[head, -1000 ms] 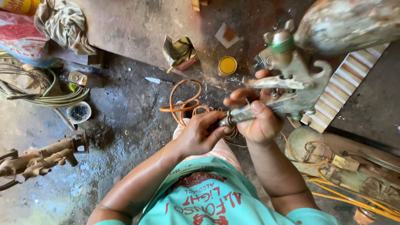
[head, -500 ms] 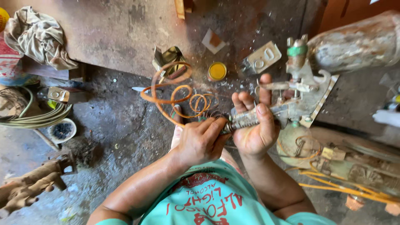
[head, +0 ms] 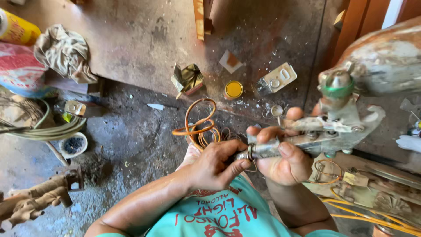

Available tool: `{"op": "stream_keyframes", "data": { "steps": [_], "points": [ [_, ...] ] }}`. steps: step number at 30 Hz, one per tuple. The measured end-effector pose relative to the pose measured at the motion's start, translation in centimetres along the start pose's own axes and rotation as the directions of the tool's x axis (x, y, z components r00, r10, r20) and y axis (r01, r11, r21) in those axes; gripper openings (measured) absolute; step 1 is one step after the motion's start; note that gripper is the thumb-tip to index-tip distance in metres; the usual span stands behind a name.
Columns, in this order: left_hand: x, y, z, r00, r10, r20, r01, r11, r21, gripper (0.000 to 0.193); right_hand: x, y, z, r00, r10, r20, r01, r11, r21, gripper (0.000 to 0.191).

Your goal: The person assembles a paint sprayer by screwing a metal cup onto the nozzle body. They then attach an orange air hose to the sprayer's inlet and pick up a yellow paint can from the floor.

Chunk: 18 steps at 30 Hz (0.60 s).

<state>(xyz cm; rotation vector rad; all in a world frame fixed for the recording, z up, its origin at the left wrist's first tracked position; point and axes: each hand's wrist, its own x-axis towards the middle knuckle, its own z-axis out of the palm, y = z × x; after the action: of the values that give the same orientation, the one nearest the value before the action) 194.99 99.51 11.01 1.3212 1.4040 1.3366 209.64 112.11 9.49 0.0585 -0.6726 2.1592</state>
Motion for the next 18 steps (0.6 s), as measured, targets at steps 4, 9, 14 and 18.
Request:
{"op": "stream_keyframes", "data": {
  "steps": [4, 9, 14, 18],
  "points": [
    [-0.6, 0.9, -0.5, 0.959, -0.239, 0.154, 0.233, 0.971, 0.054, 0.03, 0.6, -0.8, 0.5, 0.985, 0.05, 0.165, -0.056, 0.998, 0.031, 0.073],
    [-0.7, 2.4, 0.6, 0.996, 0.024, 0.087, -0.028, 0.999, 0.044, 0.031, 2.1, -1.7, 1.3, 0.951, -0.07, 0.302, 0.117, 0.983, -0.14, 0.077],
    [0.0, 4.2, 2.3, 0.992, 0.122, 0.024, -0.124, 0.985, 0.12, 0.028, 1.6, -3.7, 2.6, 0.954, -0.081, 0.29, 0.112, 0.99, -0.09, 0.078],
    [0.2, 5.9, 3.6, 0.985, 0.171, -0.023, -0.165, 0.973, 0.164, 0.024, 0.4, -5.4, 2.8, 0.954, -0.073, 0.289, 0.088, 0.995, -0.039, 0.066]
  ]
}}
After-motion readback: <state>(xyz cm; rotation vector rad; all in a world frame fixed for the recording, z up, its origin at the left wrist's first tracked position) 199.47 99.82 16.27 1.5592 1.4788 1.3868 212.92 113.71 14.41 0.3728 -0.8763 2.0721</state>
